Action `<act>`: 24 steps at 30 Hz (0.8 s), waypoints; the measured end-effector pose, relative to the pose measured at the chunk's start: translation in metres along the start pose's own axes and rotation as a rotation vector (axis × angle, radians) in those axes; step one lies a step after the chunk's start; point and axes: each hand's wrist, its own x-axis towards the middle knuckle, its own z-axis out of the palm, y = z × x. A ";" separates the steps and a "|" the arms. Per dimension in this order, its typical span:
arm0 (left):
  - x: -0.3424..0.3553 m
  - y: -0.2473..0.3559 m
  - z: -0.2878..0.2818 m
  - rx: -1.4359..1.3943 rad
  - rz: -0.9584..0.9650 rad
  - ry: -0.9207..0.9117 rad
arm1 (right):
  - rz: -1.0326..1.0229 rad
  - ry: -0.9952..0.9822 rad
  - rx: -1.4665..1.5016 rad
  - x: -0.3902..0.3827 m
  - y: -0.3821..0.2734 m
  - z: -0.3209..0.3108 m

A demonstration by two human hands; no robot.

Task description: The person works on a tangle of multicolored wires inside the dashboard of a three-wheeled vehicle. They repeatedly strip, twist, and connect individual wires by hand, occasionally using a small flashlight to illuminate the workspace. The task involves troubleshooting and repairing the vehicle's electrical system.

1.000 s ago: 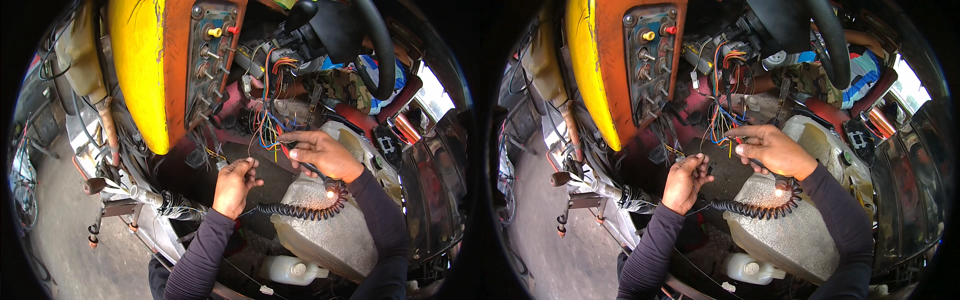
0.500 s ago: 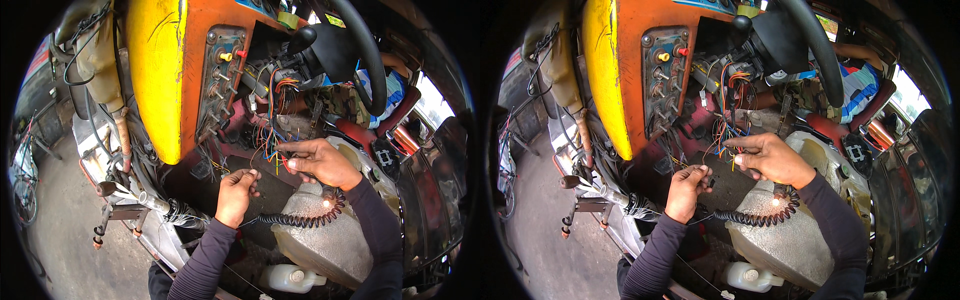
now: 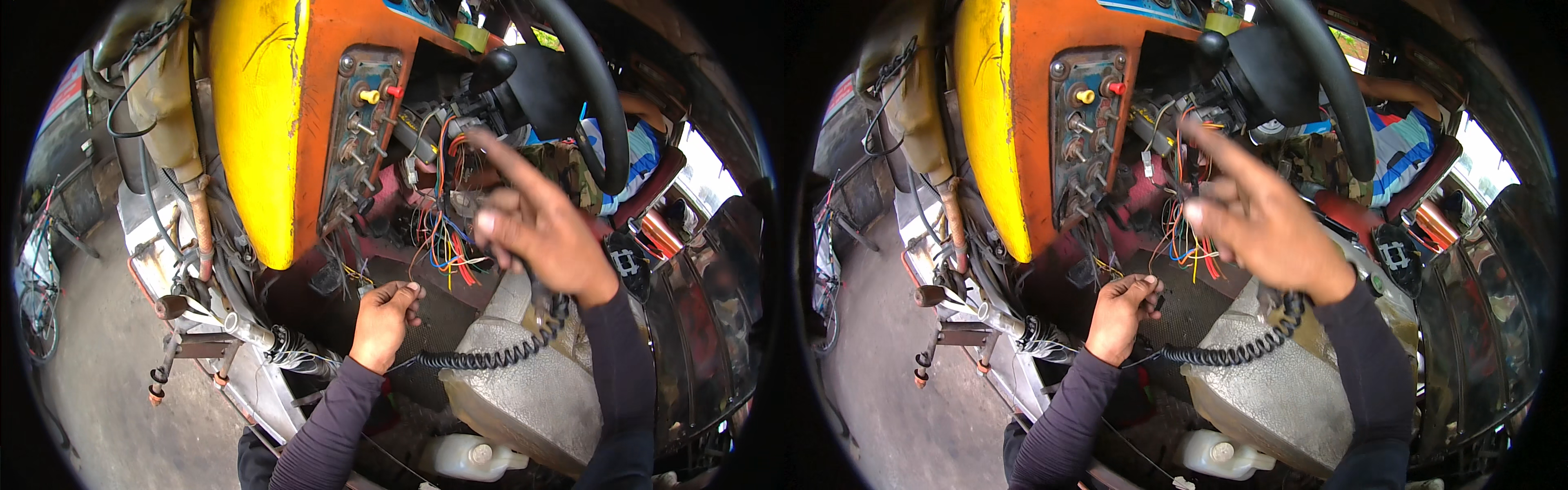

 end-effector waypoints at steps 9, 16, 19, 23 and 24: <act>-0.001 -0.002 -0.002 0.008 0.021 -0.011 | -0.079 0.328 0.048 0.047 -0.028 -0.013; -0.001 0.002 -0.002 0.126 0.027 -0.030 | -0.111 0.291 -0.001 0.043 -0.024 -0.017; -0.003 0.006 -0.003 0.214 0.044 -0.018 | -0.035 0.143 -0.107 0.032 -0.018 -0.017; -0.003 0.006 -0.004 0.223 0.059 0.003 | 0.158 -0.069 0.007 -0.006 0.001 -0.013; -0.003 0.006 -0.004 0.249 0.064 0.010 | 0.248 -0.173 -0.020 -0.012 0.006 -0.015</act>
